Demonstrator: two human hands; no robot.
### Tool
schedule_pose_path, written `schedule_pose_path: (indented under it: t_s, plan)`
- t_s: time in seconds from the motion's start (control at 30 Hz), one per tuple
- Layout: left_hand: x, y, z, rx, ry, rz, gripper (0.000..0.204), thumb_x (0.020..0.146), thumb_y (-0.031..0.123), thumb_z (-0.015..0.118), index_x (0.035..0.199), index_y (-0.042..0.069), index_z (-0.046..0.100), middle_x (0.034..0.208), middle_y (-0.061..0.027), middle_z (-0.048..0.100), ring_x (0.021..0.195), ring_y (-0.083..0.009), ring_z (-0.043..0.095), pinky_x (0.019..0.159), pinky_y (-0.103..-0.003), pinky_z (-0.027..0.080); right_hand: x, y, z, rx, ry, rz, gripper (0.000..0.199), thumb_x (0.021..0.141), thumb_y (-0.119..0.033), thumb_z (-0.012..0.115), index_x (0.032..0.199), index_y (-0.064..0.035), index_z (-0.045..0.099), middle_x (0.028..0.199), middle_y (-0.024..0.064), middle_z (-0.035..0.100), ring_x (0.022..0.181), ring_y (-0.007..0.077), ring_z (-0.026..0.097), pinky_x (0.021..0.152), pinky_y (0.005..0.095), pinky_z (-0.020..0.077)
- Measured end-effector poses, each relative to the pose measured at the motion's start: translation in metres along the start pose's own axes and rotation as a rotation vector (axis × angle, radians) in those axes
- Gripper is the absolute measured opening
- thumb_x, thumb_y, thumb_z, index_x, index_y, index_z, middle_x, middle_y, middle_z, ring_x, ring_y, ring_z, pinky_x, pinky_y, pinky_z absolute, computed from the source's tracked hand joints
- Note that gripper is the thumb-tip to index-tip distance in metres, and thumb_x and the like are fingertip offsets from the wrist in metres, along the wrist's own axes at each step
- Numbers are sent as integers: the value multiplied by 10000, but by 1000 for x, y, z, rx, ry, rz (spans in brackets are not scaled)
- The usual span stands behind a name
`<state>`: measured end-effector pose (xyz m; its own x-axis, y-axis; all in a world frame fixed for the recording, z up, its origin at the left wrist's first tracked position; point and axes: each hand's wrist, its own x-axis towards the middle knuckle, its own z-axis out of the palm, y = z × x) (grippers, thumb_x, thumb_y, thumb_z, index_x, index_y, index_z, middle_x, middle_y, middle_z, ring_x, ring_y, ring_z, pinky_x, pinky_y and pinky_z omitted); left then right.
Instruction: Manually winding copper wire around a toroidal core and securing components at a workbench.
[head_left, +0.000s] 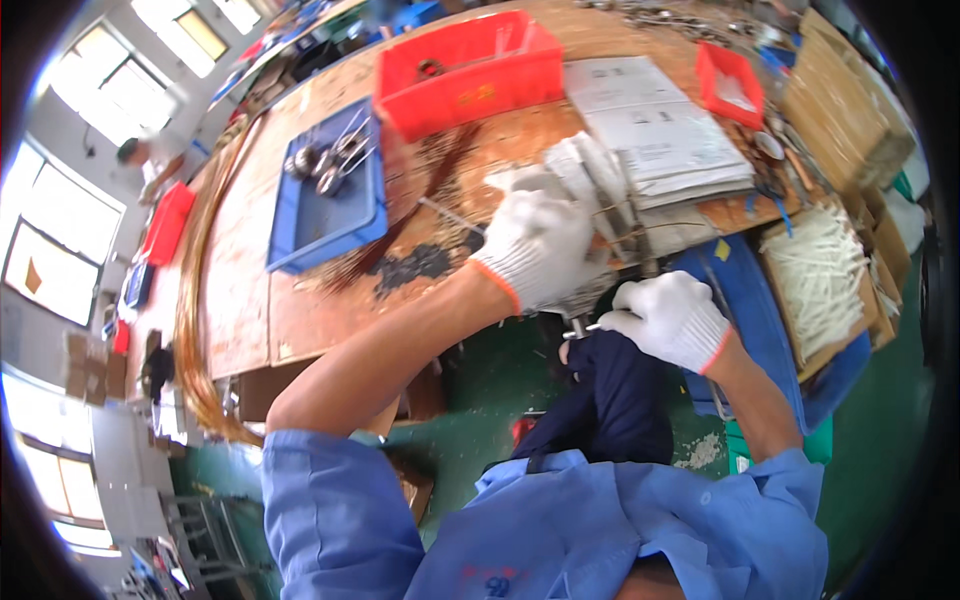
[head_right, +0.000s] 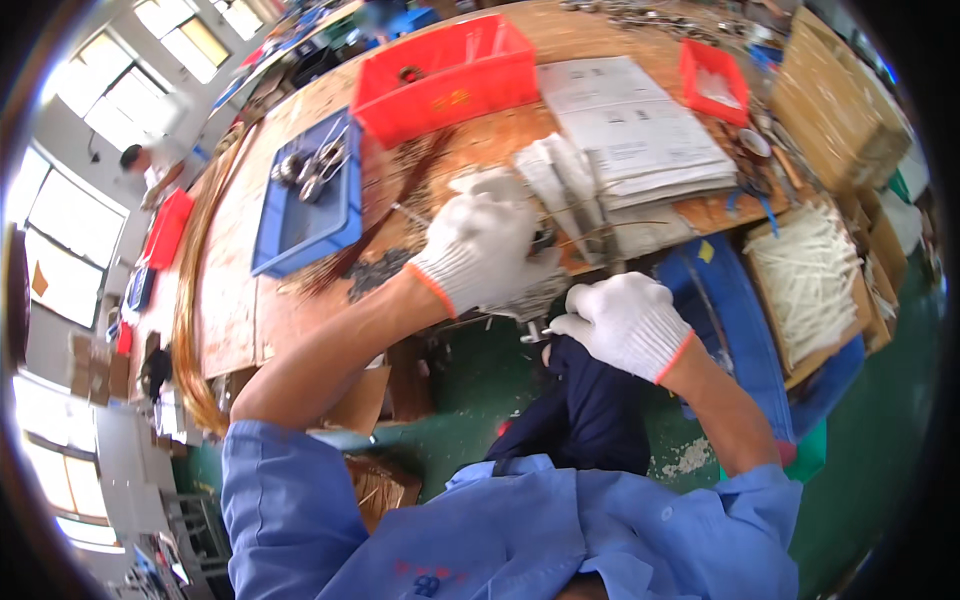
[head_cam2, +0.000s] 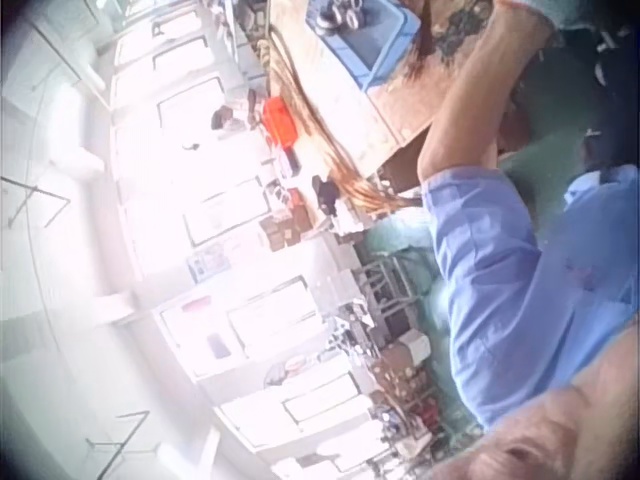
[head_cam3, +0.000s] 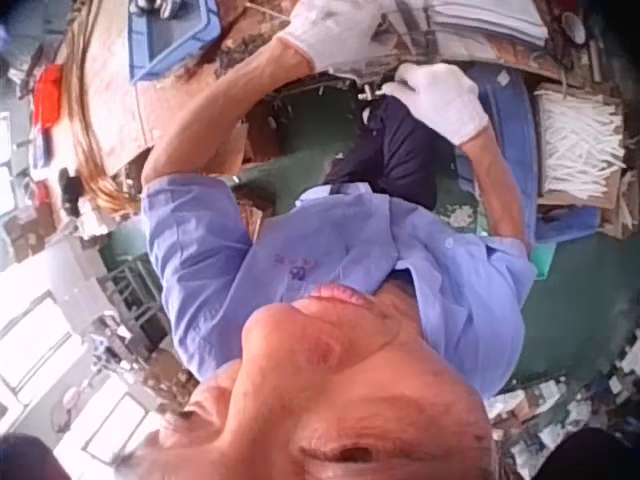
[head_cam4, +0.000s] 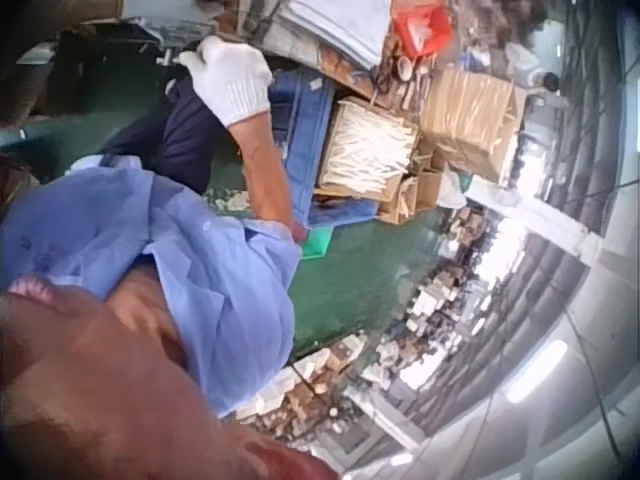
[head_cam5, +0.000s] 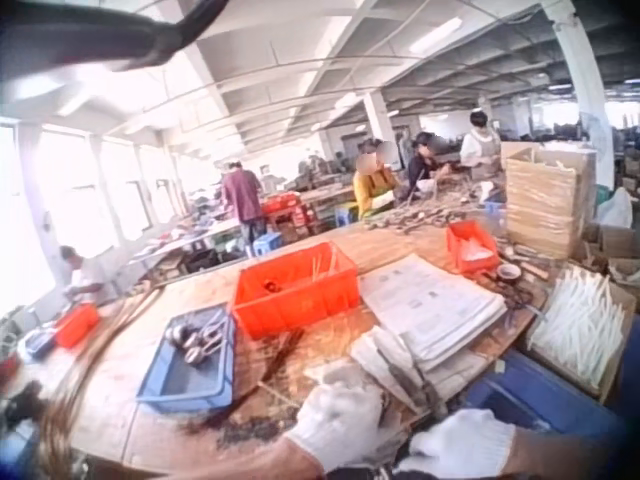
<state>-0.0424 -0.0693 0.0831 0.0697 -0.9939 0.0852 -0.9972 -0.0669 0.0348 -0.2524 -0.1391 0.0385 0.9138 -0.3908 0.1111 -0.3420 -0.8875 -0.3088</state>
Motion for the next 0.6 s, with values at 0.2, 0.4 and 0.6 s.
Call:
schedule_pose_path:
  t_s: [0.2, 0.4, 0.6]
  plan:
    - [-9, -16, 18, -24, 273, 151, 484, 866, 481, 739, 833, -2, 760, 727, -206, 725, 710, -363, 753, 671, -478, 614, 3, -91, 55, 456, 153, -48, 433, 914, -474, 820, 1018, -73, 695, 685, 149, 712, 664, 362, 750, 573, 452, 577]
    - [-22, -19, 20, -175, 385, 134, 471, 860, 470, 775, 759, 14, 715, 721, -170, 719, 733, -357, 739, 674, -476, 601, -31, -77, 131, 538, -205, 172, 488, 954, -464, 756, 1193, -42, 700, 887, 147, 792, 880, 367, 775, 781, 479, 597]
    - [-78, -32, -39, -408, 581, -187, 280, 925, 274, 809, 943, -1, 759, 785, -77, 757, 668, -148, 694, 642, -312, 550, -123, -10, 122, 901, 12, 484, 148, 1028, -95, 687, 1078, 34, 737, 771, 60, 732, 630, 99, 658, 595, 277, 533]
